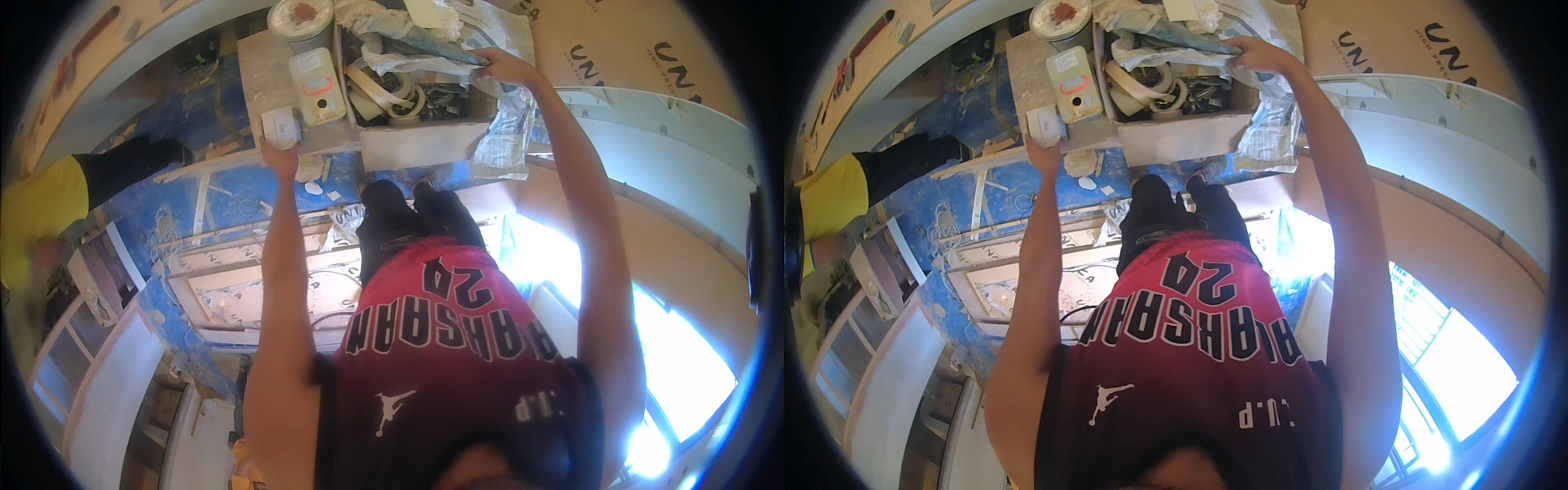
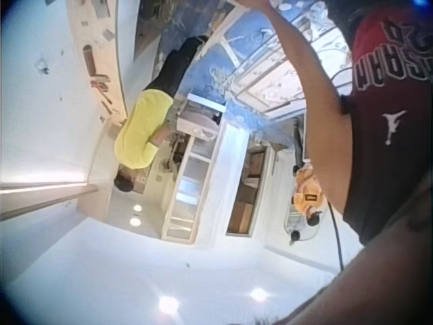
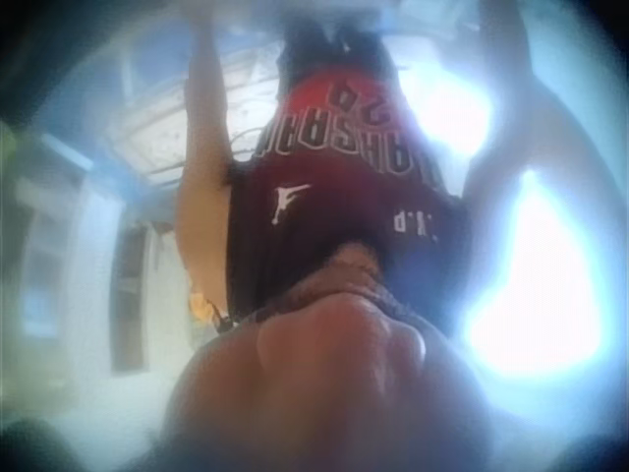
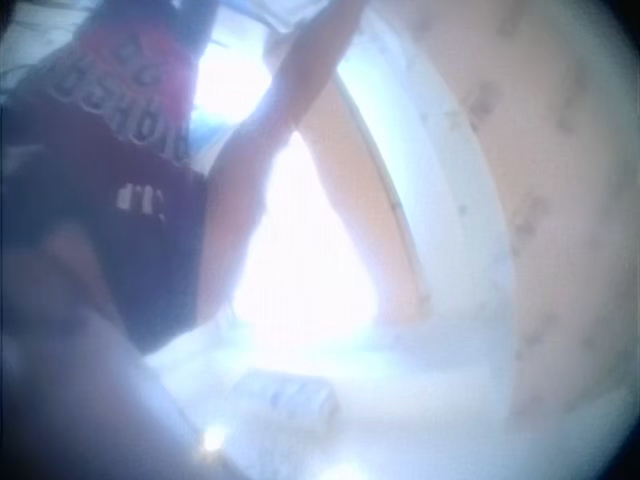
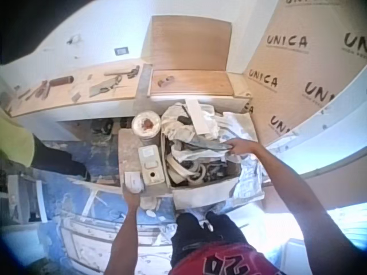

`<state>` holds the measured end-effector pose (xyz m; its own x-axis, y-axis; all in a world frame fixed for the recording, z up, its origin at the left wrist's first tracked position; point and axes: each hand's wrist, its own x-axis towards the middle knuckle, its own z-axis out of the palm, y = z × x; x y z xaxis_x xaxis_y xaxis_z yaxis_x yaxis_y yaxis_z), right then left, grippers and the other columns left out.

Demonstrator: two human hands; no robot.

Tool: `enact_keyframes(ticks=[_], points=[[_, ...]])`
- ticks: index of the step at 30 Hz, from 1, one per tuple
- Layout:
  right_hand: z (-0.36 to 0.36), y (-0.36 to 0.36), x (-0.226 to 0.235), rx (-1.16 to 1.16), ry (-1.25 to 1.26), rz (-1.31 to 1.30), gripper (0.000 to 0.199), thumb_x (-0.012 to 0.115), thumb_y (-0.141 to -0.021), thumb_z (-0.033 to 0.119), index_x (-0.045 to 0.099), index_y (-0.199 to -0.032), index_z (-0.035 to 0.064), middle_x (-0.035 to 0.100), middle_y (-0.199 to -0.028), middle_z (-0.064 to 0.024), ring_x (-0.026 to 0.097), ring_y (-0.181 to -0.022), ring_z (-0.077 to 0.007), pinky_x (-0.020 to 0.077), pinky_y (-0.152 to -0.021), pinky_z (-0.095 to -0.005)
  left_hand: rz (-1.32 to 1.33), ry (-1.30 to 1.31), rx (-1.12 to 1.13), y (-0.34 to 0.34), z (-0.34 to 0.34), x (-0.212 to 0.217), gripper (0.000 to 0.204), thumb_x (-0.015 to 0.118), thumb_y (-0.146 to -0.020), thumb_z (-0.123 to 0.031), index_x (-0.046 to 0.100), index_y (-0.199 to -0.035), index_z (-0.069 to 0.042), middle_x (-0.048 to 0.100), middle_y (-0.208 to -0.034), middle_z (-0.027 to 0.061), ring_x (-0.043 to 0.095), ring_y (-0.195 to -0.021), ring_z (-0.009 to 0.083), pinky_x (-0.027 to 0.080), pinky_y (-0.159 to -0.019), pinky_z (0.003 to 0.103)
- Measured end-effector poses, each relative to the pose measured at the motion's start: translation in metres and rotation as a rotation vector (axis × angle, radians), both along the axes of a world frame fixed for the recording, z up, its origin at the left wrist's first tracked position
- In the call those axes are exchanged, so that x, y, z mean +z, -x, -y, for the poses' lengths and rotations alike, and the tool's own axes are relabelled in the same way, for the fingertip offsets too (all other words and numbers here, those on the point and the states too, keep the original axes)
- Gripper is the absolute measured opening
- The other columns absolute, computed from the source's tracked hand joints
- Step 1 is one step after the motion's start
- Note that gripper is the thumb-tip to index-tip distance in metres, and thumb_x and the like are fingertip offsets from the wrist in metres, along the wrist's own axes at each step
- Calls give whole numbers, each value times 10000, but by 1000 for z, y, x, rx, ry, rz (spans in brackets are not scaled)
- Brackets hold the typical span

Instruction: The person uses a power drill to work on a wooden surface, then retrieves a package of small hardware components from a box. They open the package and begin handling the small parts, likely preparing them for installation.

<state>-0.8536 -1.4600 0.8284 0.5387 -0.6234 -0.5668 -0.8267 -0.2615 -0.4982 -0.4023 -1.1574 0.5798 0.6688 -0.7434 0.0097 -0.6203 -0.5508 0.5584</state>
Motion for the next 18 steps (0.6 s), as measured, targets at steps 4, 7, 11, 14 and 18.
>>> enact_keyframes(ticks=[4,7,11,14,18], points=[[2,-3,4,-30,-9,45,656,709,-779,240,576,-1393,49,607,-1345,-201,578,-1218,-315,437,-1049,-405,-14,-425,-214,11,-18,53,835,810,-762,-496,551,-1319,70,612,-1275,289,582,-1204,426,449,-1023,460],[4,-3,3,16,-62,91,640,696,-774,235,591,-1386,79,624,-1316,-190,592,-1194,-319,444,-1039,-403,-494,-586,-704,54,-18,133,512,719,-890,-426,684,-1159,8,710,-1071,230,681,-1042,366,506,-917,434],[8,-2,4,63,-49,75,617,684,-797,213,582,-1385,54,640,-1288,-181,597,-1159,-299,448,-1023,-389,-670,-24,-982,173,63,179,297,650,-935,-161,683,-1204,-42,731,-1046,173,713,-933,304,542,-823,357],[13,-3,5,120,-52,139,653,665,-758,211,579,-1392,78,642,-1256,-187,614,-1127,-322,468,-995,-404,-421,-114,-1092,258,137,151,342,624,-896,-79,689,-1230,-115,710,-1077,174,690,-1003,322,542,-876,415],[20,-3,-1,146,-92,221,639,654,-765,201,581,-1385,63,645,-1234,-189,613,-1096,-307,471,-973,-388,-44,-251,-1327,310,181,79,463,612,-828,-11,694,-1238,-209,605,-1338,129,595,-1215,328,502,-1003,449]])
